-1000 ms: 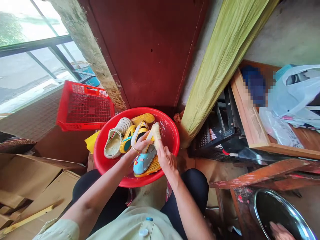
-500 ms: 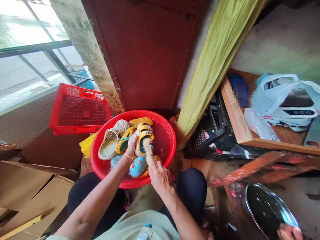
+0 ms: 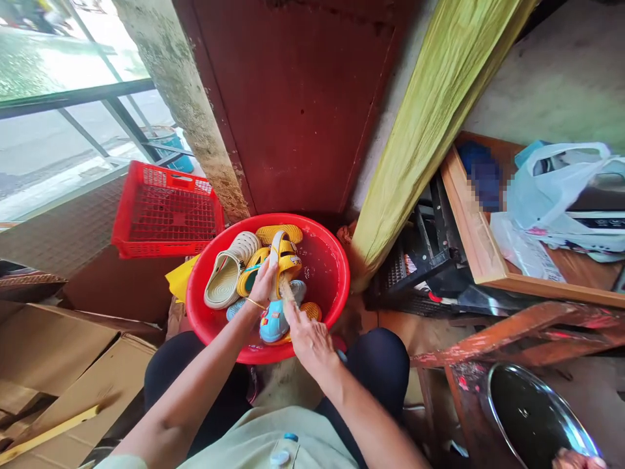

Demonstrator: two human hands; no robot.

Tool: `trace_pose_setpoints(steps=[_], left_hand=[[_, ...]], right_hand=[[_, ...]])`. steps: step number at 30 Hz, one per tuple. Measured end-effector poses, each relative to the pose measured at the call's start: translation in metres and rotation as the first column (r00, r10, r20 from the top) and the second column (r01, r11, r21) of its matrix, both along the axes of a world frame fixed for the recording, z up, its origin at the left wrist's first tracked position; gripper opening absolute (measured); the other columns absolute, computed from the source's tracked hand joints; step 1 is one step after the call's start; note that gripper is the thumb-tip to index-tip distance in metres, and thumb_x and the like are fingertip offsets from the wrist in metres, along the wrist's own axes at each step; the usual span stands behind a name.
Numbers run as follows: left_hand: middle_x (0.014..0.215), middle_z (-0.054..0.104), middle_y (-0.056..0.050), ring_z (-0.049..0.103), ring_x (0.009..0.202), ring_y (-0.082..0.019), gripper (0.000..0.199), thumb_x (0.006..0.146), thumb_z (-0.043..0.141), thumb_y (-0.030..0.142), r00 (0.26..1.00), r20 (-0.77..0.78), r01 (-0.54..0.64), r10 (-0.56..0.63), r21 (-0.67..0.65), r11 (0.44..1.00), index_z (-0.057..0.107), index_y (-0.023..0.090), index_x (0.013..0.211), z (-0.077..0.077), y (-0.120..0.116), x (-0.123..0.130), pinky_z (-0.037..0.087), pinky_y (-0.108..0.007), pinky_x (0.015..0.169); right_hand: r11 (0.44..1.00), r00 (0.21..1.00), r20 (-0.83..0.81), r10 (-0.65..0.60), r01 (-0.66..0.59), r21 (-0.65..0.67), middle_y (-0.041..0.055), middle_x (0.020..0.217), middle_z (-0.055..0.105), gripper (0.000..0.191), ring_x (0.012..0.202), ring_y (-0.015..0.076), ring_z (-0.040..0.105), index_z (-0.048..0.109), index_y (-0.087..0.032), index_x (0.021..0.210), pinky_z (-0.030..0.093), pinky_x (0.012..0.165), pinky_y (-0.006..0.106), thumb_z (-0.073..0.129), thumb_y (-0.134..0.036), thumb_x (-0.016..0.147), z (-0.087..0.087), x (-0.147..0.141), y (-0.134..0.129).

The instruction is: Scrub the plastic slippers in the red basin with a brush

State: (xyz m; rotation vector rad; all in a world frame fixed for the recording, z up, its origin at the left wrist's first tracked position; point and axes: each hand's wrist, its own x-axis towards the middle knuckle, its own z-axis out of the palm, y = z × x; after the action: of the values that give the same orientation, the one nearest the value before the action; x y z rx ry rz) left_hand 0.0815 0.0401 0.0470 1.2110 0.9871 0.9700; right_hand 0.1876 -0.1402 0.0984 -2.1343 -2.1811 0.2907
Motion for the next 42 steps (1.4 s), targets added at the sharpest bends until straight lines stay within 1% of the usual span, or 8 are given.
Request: trace_pose_setpoints(steps=[7,19,23,29,32,35,38,42], left_hand=[[0.144,0.064,-0.011,0.068,0.121,-0.029,0.098,0.079,0.069,0.037,0.979,0.171,0.093,-0.114,0.128,0.987,0.026,0.024,0.166,0.013,0.023,-0.007,0.056,-0.045,0.103],[0.16,0.045,-0.015,0.045,0.147,-0.038,0.107,0.074,0.076,0.043,0.955,-0.297,0.149,0.005,0.494,0.856,0.026,0.02,0.166,0.015,0.019,-0.04,0.039,-0.051,0.121],[0.159,0.048,-0.013,0.042,0.148,-0.038,0.089,0.078,0.076,0.047,0.882,-0.434,0.098,0.182,0.548,0.831,0.045,0.021,0.158,0.01,0.048,-0.068,0.033,-0.055,0.125],[0.158,0.049,-0.013,0.038,0.151,-0.039,0.059,0.091,0.064,0.038,0.714,-0.619,0.102,0.326,0.553,0.827,0.058,0.023,0.147,0.013,0.037,-0.065,0.025,-0.06,0.126],[0.136,0.067,-0.012,0.055,0.136,-0.035,0.049,0.092,0.064,0.041,0.726,-0.685,0.393,0.063,0.488,0.779,0.065,0.024,0.138,0.01,-0.002,-0.044,0.034,-0.052,0.123],[0.12,0.073,-0.015,0.062,0.124,-0.038,0.055,0.08,0.078,0.046,0.516,-0.834,0.607,-0.197,0.193,0.771,0.069,0.022,0.129,-0.008,-0.033,-0.03,0.044,-0.05,0.113],[0.108,0.074,-0.019,0.062,0.122,-0.044,0.038,0.068,0.085,0.038,0.37,-0.905,0.632,-0.21,0.079,0.771,0.073,0.022,0.1,-0.028,-0.036,-0.025,0.044,-0.054,0.11],[0.082,0.073,-0.011,0.069,0.094,-0.031,0.017,0.08,0.066,0.041,0.446,-0.866,0.587,-0.225,0.094,0.804,0.067,0.024,0.076,-0.029,-0.014,-0.02,0.051,-0.04,0.089]], right_hand=[[0.811,0.794,-0.514,-0.324,0.513,0.282,0.0148,0.143,0.068,0.057,0.124,0.0302,0.07,0.05,-0.02,0.156,0.06,0.101,0.042,0.047,-0.041,0.103,-0.022,0.075,-0.03],[0.838,0.788,-0.591,-0.171,0.432,0.333,0.0139,0.15,0.063,0.063,0.134,0.0282,0.064,0.052,-0.016,0.153,0.053,0.113,0.04,0.054,-0.045,0.098,-0.008,0.061,0.021],[0.837,0.726,-0.642,-0.245,0.493,0.238,0.0136,0.138,0.071,0.06,0.117,0.0292,0.073,0.057,-0.018,0.149,0.061,0.098,0.04,0.056,-0.046,0.096,-0.02,0.077,0.028],[0.748,0.364,-0.864,-0.35,0.663,-0.024,0.0075,0.093,0.078,0.071,0.05,0.0132,0.062,0.056,-0.017,0.148,0.051,0.045,0.024,0.058,-0.061,0.092,-0.031,0.097,0.041],[0.699,0.227,-0.91,-0.347,0.71,-0.089,0.0042,0.086,0.076,0.074,0.047,0.0104,0.059,0.057,-0.018,0.145,0.046,0.042,0.02,0.059,-0.066,0.088,-0.031,0.093,0.045],[0.705,0.184,-0.921,-0.343,0.699,-0.122,0.0026,0.083,0.075,0.073,0.047,0.0102,0.059,0.057,-0.019,0.142,0.045,0.041,0.019,0.062,-0.066,0.086,-0.032,0.088,0.043],[0.736,0.2,-0.916,-0.349,0.663,-0.136,0.0015,0.081,0.075,0.069,0.046,0.0098,0.058,0.057,-0.019,0.142,0.045,0.041,0.019,0.061,-0.063,0.088,-0.036,0.084,0.04],[0.785,0.323,-0.867,-0.378,0.608,-0.116,0.0051,0.088,0.077,0.064,0.049,0.012,0.061,0.055,-0.016,0.146,0.049,0.043,0.022,0.057,-0.053,0.094,-0.048,0.07,0.034]])
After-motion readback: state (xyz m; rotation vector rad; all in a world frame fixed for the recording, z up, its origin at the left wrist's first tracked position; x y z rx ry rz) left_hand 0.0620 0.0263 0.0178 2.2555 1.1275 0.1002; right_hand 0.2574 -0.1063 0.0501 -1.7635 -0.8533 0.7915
